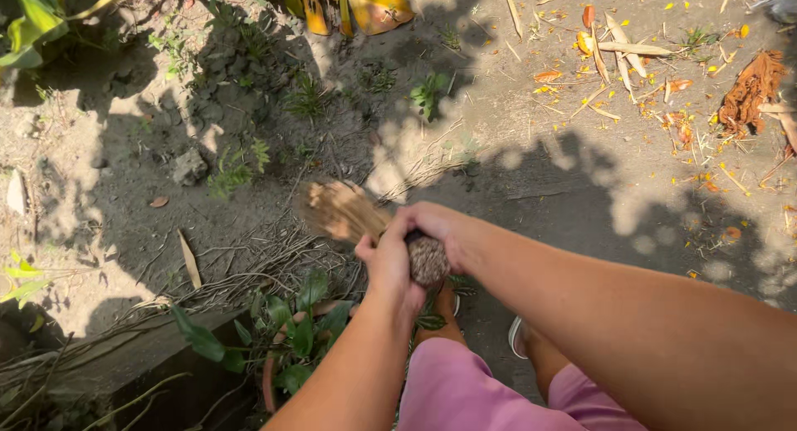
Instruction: The person sweeps debris off the outdoor ground using a handheld broom while walking along a path.
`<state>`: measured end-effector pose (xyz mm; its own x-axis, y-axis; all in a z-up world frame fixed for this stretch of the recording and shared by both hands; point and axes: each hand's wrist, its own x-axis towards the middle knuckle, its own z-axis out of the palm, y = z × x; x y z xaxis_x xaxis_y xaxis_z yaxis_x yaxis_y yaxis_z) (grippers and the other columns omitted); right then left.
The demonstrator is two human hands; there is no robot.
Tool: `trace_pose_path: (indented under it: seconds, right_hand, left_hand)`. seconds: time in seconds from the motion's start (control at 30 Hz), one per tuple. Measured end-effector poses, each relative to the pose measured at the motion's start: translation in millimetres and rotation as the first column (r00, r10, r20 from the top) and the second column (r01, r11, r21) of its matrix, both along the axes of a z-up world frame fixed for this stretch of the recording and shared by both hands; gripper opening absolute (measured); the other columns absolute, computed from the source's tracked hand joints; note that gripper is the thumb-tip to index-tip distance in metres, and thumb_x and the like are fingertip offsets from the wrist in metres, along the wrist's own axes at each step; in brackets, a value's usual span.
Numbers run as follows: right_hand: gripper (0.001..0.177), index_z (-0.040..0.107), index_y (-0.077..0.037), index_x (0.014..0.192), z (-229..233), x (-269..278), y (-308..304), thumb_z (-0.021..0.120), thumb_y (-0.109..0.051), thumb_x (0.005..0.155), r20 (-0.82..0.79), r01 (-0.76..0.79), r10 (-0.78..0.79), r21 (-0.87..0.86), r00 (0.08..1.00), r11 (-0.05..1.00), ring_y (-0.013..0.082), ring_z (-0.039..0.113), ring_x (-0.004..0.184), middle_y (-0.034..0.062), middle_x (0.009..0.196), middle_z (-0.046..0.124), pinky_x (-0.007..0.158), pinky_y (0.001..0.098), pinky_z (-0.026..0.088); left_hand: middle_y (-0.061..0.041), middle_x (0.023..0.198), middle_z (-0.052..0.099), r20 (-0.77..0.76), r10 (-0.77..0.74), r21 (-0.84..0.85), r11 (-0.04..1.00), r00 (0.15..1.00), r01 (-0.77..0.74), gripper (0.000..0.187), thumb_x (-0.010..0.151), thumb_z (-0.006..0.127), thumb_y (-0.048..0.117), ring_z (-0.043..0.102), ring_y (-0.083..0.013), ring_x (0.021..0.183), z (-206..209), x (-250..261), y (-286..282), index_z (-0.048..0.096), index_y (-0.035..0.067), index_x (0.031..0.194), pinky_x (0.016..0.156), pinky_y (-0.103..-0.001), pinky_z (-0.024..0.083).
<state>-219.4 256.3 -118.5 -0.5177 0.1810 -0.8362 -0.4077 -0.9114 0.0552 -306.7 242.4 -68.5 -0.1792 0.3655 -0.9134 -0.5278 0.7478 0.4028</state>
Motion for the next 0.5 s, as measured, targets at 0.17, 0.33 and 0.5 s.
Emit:
trace_pose_path:
  seconds: [0.17,0.33,0.5]
  right_hand:
    - [0.038,0.065,-0.010,0.112,43,73,-15,0.055,-0.037,0.087,0.346,0.438,-0.451,0.119,0.823,0.891,0.0301,0.073,0.080,0.0132,0.098,0.071,0.072,0.0488,0.062]
    - [0.075,0.027,-0.043,0.154,107,-17,-25,0.062,-0.021,0.092,0.511,0.529,-0.659,0.396,0.552,0.751,0.0242,0.068,0.103,0.0108,0.125,0.062,0.084,0.0457,0.061]
    - [0.083,0.033,-0.032,0.160,81,-92,1,0.065,-0.019,0.085,0.051,0.166,-0.183,0.230,0.982,0.959,0.0163,0.068,0.104,0.0042,0.131,0.066,0.084,0.0365,0.059]
  left_hand:
    - [-0.022,0.128,0.056,0.287,-0.601,0.153,0.798,0.746,0.583,0.096,0.072,0.072,0.012,0.067,-0.0348,0.096,-11,59,33,0.021,0.024,0.154,0.071,-0.052,0.060]
    - [-0.028,0.131,0.061,0.379,-0.699,0.361,0.715,0.606,0.599,0.098,0.076,0.074,0.010,0.070,-0.0312,0.103,42,-39,31,0.026,0.017,0.160,0.082,-0.041,0.061]
    - [-0.019,0.128,0.058,0.149,-0.227,0.053,0.974,0.962,0.221,0.094,0.074,0.068,0.012,0.069,-0.0306,0.102,63,-103,8,0.018,0.027,0.152,0.080,-0.047,0.060]
